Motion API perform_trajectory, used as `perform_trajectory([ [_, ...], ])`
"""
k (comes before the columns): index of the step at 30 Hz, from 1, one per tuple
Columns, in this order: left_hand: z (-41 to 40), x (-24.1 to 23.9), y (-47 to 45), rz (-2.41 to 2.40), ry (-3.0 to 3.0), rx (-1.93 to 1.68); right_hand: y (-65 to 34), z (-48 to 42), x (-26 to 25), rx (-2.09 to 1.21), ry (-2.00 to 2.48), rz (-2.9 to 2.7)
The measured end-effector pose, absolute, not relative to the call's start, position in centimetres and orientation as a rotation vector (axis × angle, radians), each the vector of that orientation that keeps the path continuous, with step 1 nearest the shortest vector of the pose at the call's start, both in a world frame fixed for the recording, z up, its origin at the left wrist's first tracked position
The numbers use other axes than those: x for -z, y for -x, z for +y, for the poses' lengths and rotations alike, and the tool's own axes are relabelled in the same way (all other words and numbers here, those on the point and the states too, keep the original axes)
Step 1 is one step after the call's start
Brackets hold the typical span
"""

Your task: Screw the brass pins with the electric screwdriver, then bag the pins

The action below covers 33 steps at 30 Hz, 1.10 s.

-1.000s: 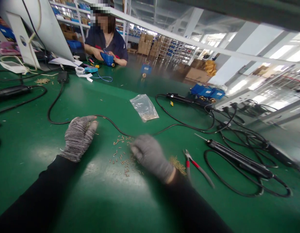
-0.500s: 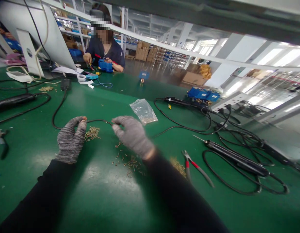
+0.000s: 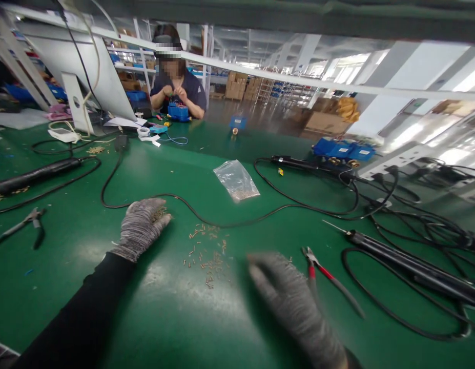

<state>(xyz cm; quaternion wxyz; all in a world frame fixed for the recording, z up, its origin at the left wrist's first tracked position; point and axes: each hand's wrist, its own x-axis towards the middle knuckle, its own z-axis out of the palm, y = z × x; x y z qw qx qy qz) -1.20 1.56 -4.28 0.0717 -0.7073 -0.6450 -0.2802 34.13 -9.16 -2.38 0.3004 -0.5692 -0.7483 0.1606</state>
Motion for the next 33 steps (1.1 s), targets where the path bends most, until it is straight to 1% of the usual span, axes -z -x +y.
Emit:
perform_trajectory([
  [3,1.5,4.9,0.1,-1.856,2.273,0.595,-34.5,-9.5,2.8,-0.409,1.487,-2.003],
  [6,2.0,5.1,-0.5,-1.861,2.238,0.501,-34.4,-9.5,2.4,-0.392,1.472,-1.990],
  [11,4.1,4.8,0.1,-1.816,2.149,0.503,-34.4,-9.6,1.8,-0.362,1.458,-1.981],
  [16,5.7,4.8,0.2,-1.728,2.209,0.509,-34.7,-9.8,1.9,-0.318,1.451,-1.961],
  [27,5.5,4.4,-0.3,-1.734,2.263,0.472,-35.1,-9.9,2.0,-0.283,1.402,-1.936],
  [33,6.1,3.1,-0.4,-1.781,2.260,0.515,-35.8,-10.5,2.7,-0.253,1.386,-1.853],
])
